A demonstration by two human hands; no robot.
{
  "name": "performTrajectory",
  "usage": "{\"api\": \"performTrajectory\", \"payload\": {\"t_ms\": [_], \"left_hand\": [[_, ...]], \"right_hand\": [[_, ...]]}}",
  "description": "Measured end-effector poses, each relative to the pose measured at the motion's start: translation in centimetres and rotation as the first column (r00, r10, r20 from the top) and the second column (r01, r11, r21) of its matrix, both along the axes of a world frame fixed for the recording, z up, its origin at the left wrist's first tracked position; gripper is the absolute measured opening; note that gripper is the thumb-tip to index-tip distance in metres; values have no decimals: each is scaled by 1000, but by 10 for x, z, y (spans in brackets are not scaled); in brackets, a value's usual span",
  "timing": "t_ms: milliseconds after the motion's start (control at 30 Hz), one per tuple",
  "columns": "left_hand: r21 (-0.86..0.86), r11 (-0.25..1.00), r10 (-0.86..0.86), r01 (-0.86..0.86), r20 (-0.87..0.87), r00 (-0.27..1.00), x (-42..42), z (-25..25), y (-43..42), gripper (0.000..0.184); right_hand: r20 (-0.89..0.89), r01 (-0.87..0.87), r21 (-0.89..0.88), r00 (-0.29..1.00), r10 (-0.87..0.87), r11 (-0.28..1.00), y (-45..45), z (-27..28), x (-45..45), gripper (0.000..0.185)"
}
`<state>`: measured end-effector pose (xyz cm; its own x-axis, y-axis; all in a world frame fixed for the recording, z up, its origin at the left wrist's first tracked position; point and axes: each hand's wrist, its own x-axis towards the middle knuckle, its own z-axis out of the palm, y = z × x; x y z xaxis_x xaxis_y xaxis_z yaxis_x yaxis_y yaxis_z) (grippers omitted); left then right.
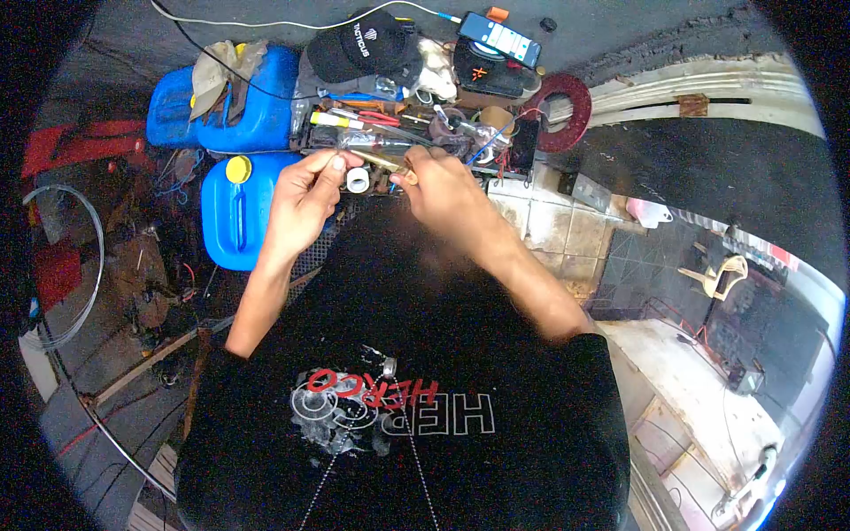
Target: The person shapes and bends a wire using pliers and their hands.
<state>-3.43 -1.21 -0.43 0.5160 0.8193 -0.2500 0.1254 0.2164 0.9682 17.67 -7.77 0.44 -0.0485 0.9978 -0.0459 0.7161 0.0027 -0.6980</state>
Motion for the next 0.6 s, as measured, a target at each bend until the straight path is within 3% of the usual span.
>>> {"api": "performTrajectory", "payload": {"t_ms": [33,300,433,533,600], "left_hand": [[148,989,26,-14,-75,997,1,3,-2,29],[319,948,21,13,-102,995,8,-2,-10,27],[311,950,21,13,-104,994,12,0,-10,28],[166,983,-55,81,-156,986,10,-9,-5,28],[8,996,-90,92,-126,988,8,-35,0,30]], "right_hand": [[1,-2,0,1000,2,1000,-1,-1,1,27],[24,3,27,1000,-3,1000,-1,-2,0,27],[50,21,2,999,-22,1000,4,-14,0,25],[115,29,124,992,-44,992,4,-32,2,24],[64,-115,266,993,102,957,8,-63,14,26]]}}
